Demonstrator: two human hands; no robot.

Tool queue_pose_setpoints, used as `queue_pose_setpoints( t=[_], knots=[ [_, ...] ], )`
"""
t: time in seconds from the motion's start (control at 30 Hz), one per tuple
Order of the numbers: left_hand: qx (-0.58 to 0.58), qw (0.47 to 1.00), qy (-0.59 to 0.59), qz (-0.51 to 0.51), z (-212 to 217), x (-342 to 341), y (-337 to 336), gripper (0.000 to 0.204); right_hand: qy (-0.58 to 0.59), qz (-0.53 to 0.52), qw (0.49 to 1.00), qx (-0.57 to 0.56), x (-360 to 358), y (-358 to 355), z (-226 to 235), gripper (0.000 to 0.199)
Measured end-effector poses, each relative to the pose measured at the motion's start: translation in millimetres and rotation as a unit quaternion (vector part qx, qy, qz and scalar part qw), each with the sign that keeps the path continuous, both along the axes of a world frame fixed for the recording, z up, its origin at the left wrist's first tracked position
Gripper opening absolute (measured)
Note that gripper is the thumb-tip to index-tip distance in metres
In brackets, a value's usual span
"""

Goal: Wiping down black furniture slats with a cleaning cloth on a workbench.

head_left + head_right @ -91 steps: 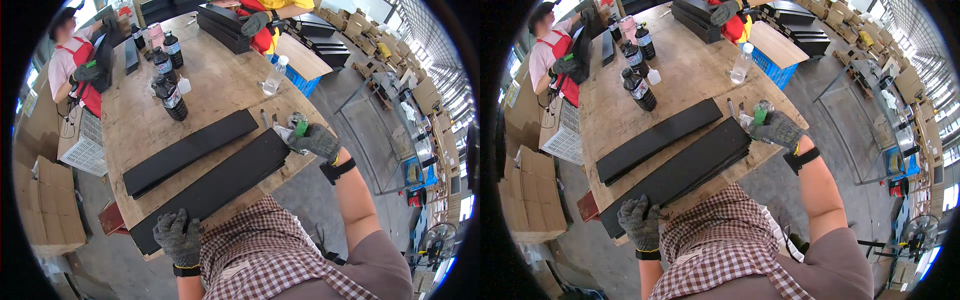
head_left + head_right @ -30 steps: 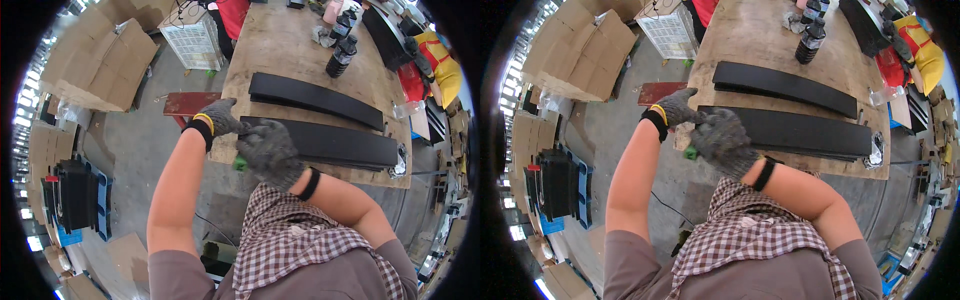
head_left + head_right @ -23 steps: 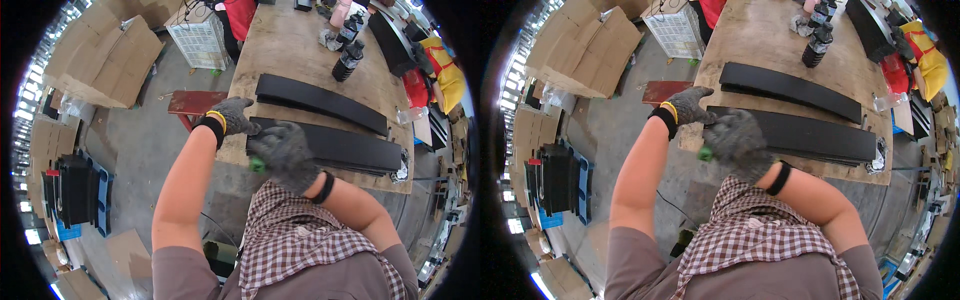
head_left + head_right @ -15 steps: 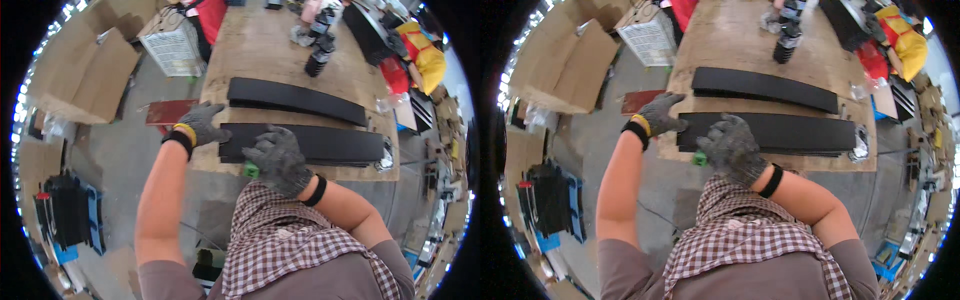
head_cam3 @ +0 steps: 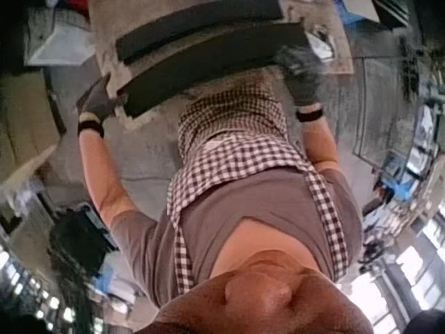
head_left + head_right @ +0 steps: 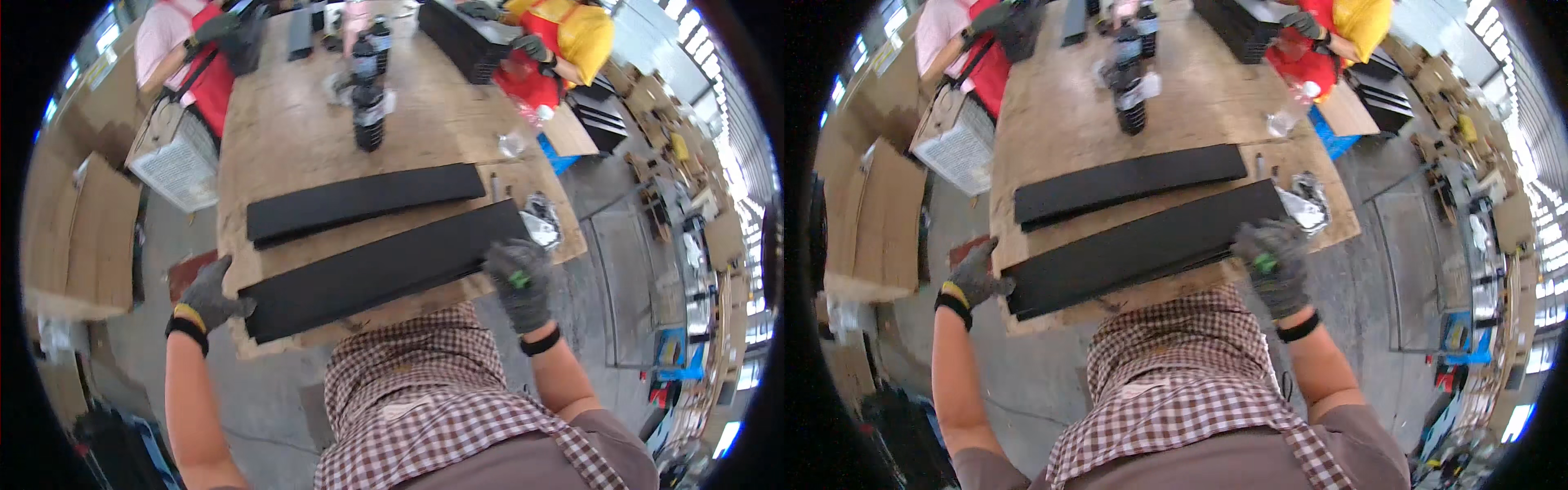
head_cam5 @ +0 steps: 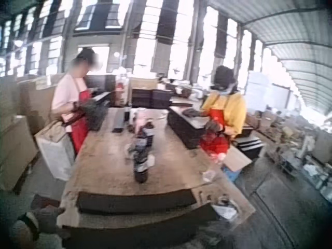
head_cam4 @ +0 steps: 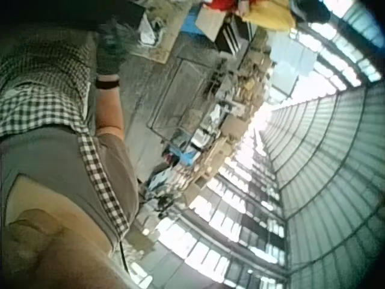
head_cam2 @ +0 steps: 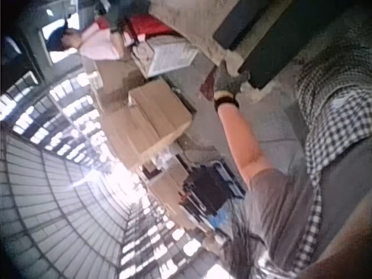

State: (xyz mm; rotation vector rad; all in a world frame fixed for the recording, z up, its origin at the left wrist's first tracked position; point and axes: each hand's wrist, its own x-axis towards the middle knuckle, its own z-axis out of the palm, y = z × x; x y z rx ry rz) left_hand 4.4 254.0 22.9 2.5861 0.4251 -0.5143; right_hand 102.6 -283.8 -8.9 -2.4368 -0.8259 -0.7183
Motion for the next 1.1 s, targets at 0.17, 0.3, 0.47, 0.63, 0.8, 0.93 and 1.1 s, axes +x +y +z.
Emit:
queue_pose_setpoints(
  t=[0.17,0.3,0.47,0.63,0.8,0.93,1.1],
  knots=[
    [0.061,0.998,-0.007,-0.024,-10.8,5.4,5.0,0.112,0.072,-0.155,0.963,0.209,28.9,-57.0,-43.6,0.024],
    [0.110,0.993,0.030,-0.016,20.8,17.3,-25.8,0.110,0.132,-0.209,0.896,0.369,41.1,-90.5,-41.7,0.019],
    [0.086,0.996,-0.003,0.014,16.6,11.2,-28.6,0.100,0.157,-0.162,0.936,0.270,36.4,-76.6,-38.1,0.020],
    [0.128,0.981,-0.106,0.099,-11.2,-19.9,-12.4,0.088,0.258,-0.172,0.840,0.446,38.4,-65.8,-18.5,0.028],
    [0.099,0.945,-0.218,0.223,-40.9,-73.2,-42.9,0.069,0.358,-0.026,0.740,0.569,26.5,-47.4,-29.1,0.027],
    [-0.002,0.920,-0.262,0.290,-65.9,-94.1,-104.6,0.068,0.378,-0.001,0.741,0.555,12.8,-47.9,-35.0,0.027],
    [0.003,0.904,-0.322,0.282,-65.9,-104.0,-142.8,0.076,0.342,-0.015,0.751,0.565,3.8,-51.8,-38.4,0.031]
  ],
)
